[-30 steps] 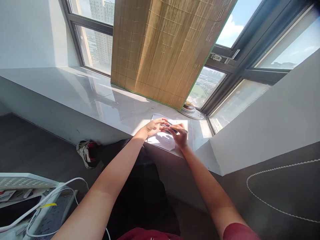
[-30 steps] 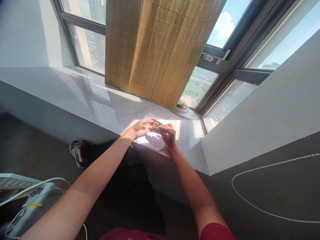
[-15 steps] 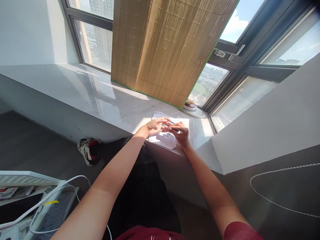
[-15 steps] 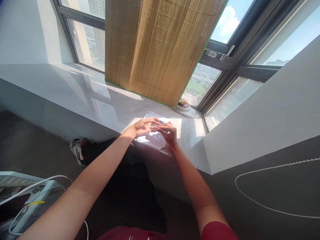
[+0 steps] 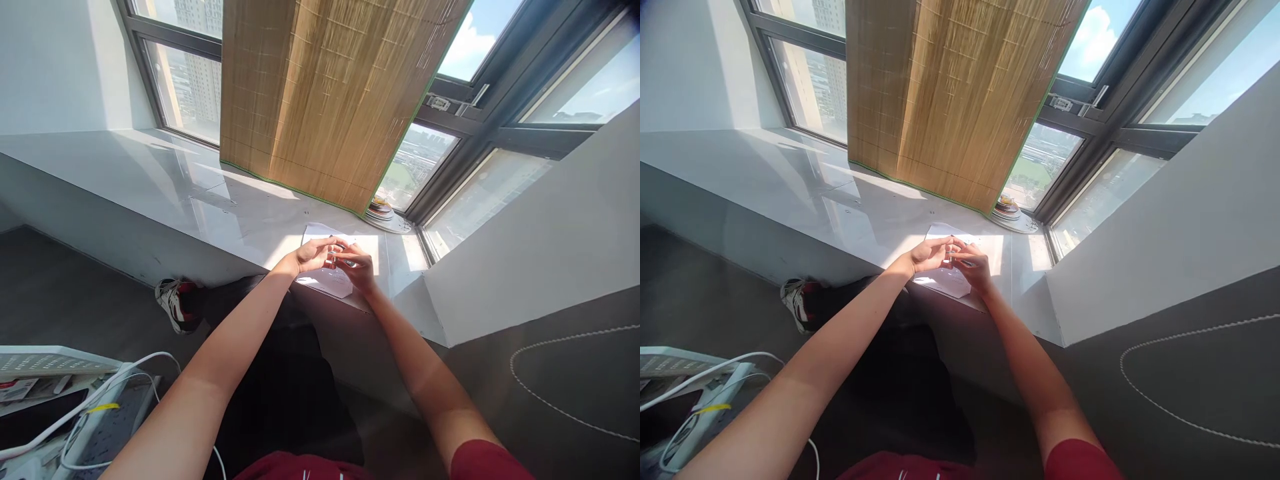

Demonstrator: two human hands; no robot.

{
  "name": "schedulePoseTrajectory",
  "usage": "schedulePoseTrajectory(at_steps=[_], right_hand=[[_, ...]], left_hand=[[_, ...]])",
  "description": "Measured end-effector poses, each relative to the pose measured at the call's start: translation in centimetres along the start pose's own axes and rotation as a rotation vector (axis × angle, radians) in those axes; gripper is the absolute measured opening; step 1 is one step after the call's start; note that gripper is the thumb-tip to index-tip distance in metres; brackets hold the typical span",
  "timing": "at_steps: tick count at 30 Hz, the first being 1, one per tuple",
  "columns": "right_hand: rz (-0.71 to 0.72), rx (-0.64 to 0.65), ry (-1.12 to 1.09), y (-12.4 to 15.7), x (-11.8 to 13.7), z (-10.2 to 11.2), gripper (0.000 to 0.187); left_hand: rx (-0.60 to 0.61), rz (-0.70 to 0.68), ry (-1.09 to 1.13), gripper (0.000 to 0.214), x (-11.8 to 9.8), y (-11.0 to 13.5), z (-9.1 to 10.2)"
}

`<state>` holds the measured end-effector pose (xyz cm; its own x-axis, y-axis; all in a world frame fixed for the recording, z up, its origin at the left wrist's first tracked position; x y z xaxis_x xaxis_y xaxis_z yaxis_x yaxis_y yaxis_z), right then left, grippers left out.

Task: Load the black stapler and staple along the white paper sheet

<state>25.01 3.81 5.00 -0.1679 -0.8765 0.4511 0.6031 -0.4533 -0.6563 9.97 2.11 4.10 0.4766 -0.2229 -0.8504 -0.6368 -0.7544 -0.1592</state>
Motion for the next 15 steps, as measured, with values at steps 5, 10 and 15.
schedulePoseTrajectory(at_steps=[5,10,15], right_hand=[[-0.014,0.025,-0.009,0.0,-0.3,-0.5,0.028],[-0.037,0.016,-0.02,0.0,-0.1,-0.5,0.028],[-0.11,-0.102,-0.003,0.6,-0.3,0.8,0.025]], left_hand=[[0.026,-0.012,0.017,0.029,0.1,-0.1,-0.2],[0.028,-0.014,0.025,0.027,0.1,-0.1,-0.3],[-0.063,-0.044,0.052,0.026,-0.5,0.2,0.0]])
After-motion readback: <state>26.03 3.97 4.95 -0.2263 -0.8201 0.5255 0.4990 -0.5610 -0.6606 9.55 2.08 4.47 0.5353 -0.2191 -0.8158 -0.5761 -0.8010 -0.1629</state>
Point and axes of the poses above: each hand's wrist, its own y-axis away from the middle knuckle, its own z-axis out of the back of the hand, x = y × z, the point moved 6 cm from there along -y, towards the middle knuckle, and after that the axes turned 12 degrees about x, right-handed, at the moved point
